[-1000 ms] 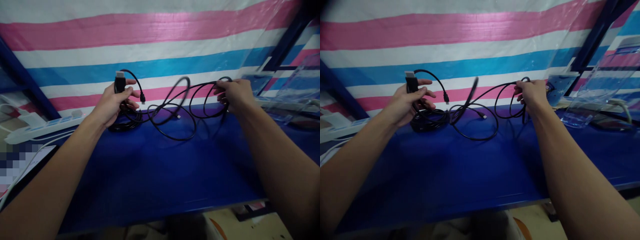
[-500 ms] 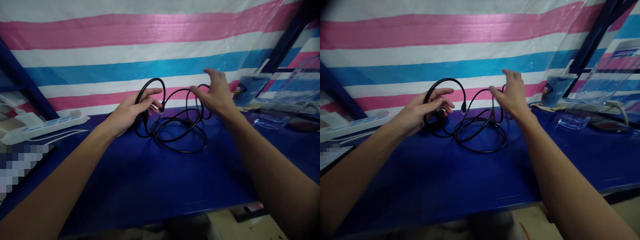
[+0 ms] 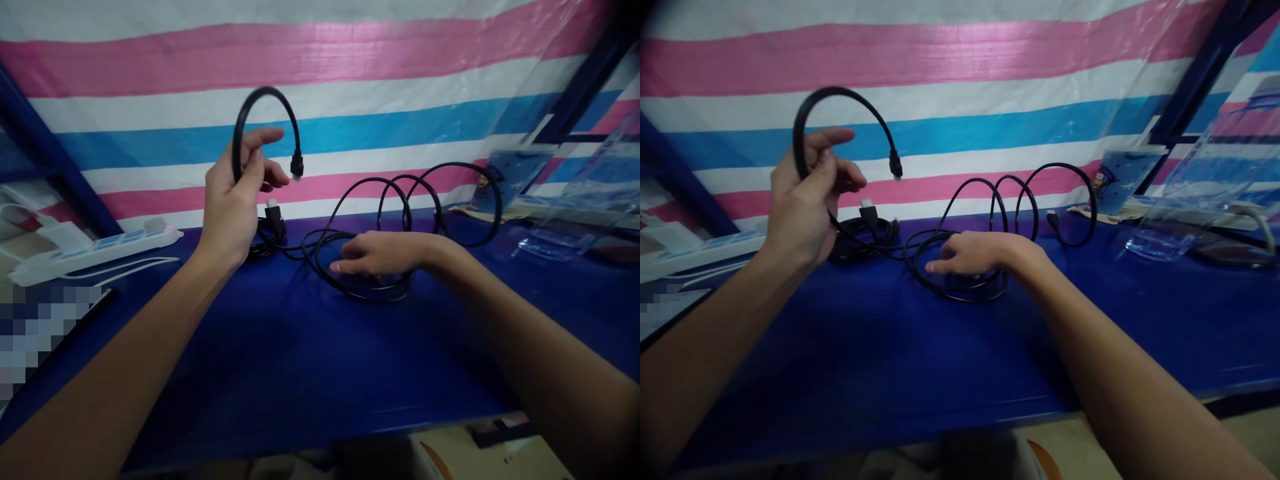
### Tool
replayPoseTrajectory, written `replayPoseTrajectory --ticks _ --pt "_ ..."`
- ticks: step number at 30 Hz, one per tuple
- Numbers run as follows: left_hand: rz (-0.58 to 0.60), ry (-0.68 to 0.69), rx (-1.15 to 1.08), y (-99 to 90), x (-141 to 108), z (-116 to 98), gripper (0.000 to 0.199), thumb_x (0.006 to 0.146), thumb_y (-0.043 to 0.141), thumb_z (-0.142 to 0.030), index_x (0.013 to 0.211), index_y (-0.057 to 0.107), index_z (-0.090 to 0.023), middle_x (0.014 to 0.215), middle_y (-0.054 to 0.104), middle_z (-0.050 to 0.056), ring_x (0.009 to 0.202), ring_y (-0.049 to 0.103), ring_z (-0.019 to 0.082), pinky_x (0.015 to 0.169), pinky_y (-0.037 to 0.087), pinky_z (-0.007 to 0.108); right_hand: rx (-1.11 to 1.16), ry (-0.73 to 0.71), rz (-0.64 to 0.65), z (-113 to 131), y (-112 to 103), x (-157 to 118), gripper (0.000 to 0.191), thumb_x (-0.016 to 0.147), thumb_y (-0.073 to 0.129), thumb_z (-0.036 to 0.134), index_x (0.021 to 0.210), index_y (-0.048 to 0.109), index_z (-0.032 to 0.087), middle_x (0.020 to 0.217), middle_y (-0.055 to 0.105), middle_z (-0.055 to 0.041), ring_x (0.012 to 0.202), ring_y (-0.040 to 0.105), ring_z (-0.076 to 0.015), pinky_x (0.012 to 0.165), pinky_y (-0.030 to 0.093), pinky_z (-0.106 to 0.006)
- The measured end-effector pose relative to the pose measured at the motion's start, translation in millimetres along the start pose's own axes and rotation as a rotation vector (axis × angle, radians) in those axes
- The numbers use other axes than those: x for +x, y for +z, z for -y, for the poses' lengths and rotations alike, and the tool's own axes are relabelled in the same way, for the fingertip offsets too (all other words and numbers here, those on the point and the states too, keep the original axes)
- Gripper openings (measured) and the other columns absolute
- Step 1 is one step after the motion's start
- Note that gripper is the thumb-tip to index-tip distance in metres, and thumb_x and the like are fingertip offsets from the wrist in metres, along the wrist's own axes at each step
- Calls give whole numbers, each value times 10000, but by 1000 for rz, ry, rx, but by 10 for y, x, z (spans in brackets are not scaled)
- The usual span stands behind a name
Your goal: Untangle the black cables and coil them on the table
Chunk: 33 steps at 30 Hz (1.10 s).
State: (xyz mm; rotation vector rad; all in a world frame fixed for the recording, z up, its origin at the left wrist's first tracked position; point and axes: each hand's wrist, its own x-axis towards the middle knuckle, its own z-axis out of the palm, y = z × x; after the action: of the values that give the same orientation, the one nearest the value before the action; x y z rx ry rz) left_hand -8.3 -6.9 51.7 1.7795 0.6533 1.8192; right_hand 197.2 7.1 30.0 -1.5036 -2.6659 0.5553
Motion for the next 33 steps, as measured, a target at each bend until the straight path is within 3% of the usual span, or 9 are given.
replayPoseTrajectory --ticks 2,5,10,16,22,24,27,30,33 --pt "-6 22 -8 10 -14 -14 181 892 475 -228 977 628 -276 665 539 -20 688 485 119 684 390 239 -37 -44 -104 132 23 -5 569 784 389 692 693 603 172 701 620 -49 573 528 -153 521 338 -274" --pt "9 -38 -30 50 -55 -48 184 895 476 -263 1005 619 -297 603 465 -14 554 394 110 528 347 234 -194 -129 -196 364 133 14 518 726 489 678 783 615 178 726 632 -65 606 556 -192 516 323 -284" --pt "89 -172 -81 60 -68 -166 164 876 506 -288 995 619 -282 518 332 -31 411 220 82 395 159 255 -388 -127 -331 392 144 31 218 812 454 314 838 611 166 765 632 -127 640 571 -239 542 308 -316" --pt "250 -210 -60 88 -88 -170 223 901 443 -278 1035 617 -236 494 350 -41 376 218 66 391 149 252 299 172 -966 -15 -287 -156 219 863 392 314 756 527 179 637 582 -67 472 470 -142 515 336 -307" --pt "260 -273 -84 136 -128 -144 241 903 441 -333 1041 612 -234 471 394 -40 358 220 59 386 155 237 773 266 -1180 -247 -421 -301 90 789 459 219 775 528 163 702 545 -64 471 434 -108 494 351 -304" --pt "257 -272 -124 114 -111 -179 244 926 396 -327 1040 595 -241 465 395 -49 341 196 53 379 157 237 670 348 -1218 -324 -409 -312 129 787 455 211 845 550 146 739 559 -85 497 451 -126 523 362 -327" --pt "196 -259 -191 59 -62 -239 263 949 328 -320 1029 573 -266 456 390 -59 320 167 57 360 180 236 136 417 -1198 -415 -357 -289 317 762 458 133 1057 575 136 1005 576 -174 820 564 -280 729 400 -461" --pt "81 -243 -213 6 -11 -268 244 947 332 -327 986 569 -281 451 370 -60 312 152 65 341 170 238 -285 202 -1067 -398 -296 -230 389 743 454 79 1087 609 173 1307 436 -157 1203 371 -394 950 282 -557" --pt "15 -210 -228 -35 25 -282 237 952 332 -327 966 561 -269 455 367 -57 316 136 73 344 136 252 -389 -10 -962 -315 -263 -171 383 754 448 74 1087 622 150 1329 440 -134 1248 346 -354 1028 235 -519"
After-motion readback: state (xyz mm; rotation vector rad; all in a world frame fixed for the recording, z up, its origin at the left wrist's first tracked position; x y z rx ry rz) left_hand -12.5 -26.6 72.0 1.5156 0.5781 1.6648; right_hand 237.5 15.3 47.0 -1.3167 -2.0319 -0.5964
